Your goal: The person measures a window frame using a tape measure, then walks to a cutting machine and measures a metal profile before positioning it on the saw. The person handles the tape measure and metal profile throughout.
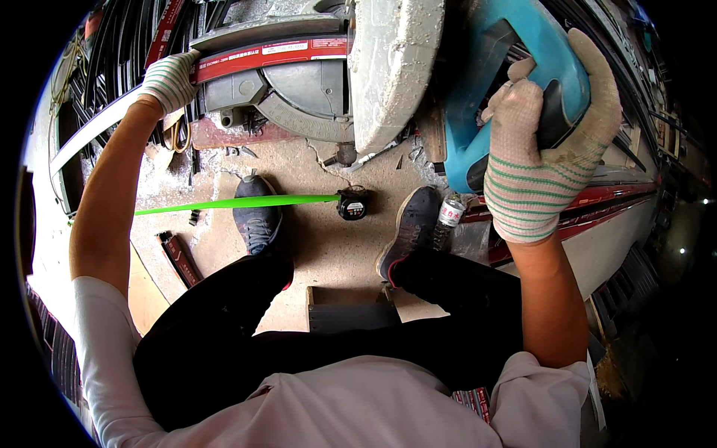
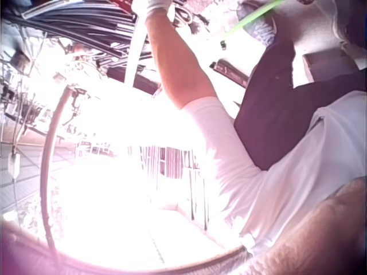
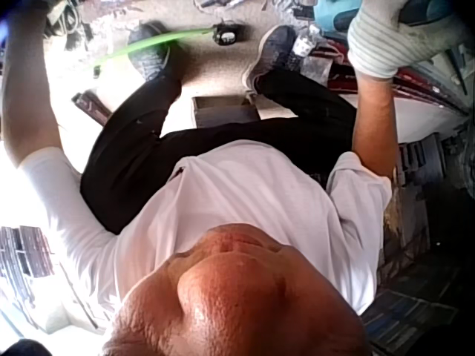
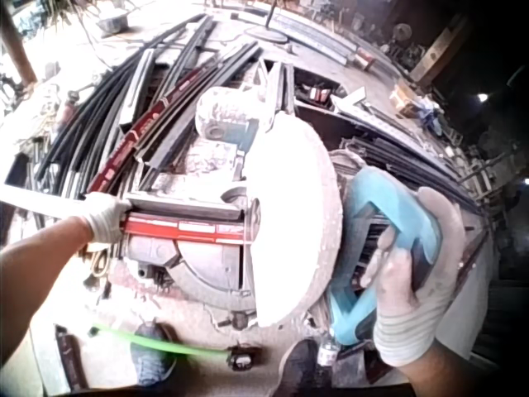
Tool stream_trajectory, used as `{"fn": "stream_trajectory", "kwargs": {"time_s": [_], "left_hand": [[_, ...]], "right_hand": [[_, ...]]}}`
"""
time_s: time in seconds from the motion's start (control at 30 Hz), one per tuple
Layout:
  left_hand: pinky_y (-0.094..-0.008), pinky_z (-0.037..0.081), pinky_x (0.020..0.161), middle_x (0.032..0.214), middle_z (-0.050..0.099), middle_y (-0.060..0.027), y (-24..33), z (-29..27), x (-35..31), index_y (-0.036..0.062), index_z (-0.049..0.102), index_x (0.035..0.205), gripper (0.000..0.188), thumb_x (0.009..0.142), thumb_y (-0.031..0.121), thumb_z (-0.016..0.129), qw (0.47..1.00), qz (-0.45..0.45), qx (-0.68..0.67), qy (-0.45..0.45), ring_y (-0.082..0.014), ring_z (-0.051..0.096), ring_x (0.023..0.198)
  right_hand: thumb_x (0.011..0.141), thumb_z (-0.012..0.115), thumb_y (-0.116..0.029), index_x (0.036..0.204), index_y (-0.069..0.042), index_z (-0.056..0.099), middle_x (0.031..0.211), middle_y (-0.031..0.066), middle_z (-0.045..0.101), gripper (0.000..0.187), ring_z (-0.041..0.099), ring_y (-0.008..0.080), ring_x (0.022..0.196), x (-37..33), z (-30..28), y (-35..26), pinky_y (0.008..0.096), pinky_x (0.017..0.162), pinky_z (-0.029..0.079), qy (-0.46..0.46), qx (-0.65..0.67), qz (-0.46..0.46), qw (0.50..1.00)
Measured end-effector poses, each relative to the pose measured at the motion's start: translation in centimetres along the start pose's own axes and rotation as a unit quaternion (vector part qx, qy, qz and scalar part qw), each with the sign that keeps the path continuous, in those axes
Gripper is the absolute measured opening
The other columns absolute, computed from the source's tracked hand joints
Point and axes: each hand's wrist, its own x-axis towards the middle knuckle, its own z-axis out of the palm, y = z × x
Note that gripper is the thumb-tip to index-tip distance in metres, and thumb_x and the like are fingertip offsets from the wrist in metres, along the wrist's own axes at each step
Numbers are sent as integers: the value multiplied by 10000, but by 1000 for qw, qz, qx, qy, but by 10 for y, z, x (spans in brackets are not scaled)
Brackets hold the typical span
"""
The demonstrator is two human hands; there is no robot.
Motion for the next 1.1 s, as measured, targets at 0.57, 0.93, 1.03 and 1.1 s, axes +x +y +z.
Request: {"fn": "stream_trajectory", "kwargs": {"time_s": [0.57, 0.93, 1.03, 1.1], "left_hand": [[-384, 580, 837, 1057, 721, -181, 0, 1, 0, 51, 653, 1240, 474, 778, 144, 705, 1000, 0, -13, 4, -343, 703, 966], [-389, 579, 820, 1037, 723, -180, -1, 1, 1, 47, 654, 1235, 465, 782, 147, 690, 1000, 7, -6, 4, -341, 705, 951], [-388, 579, 820, 1035, 724, -182, -4, 4, 1, 44, 654, 1234, 465, 783, 150, 693, 1000, 11, -5, 11, -342, 707, 949], [-388, 579, 822, 1036, 724, -183, -3, 3, 0, 43, 655, 1234, 465, 784, 153, 696, 1000, 11, -5, 12, -343, 708, 948]], "right_hand": [[891, 761, -179, 1456, -23, 353, 1035, 124, 667, 714, 685, 165, 774, -2, 5, 2, 308, 730, 630, 22, 55, -32, 998], [946, 685, -291, 1419, 28, 365, 986, 126, 660, 654, 677, 168, 755, -10, -9, 30, 312, 726, 621, -4, 163, 75, 984], [951, 686, -202, 1435, 11, 354, 1096, 150, 656, 625, 687, 182, 792, -7, -7, 28, 314, 727, 634, -15, 177, 28, 984], [959, 675, -202, 1436, 9, 352, 1106, 156, 651, 614, 685, 184, 800, -5, 0, 16, 308, 733, 629, -3, 83, -35, 996]]}}
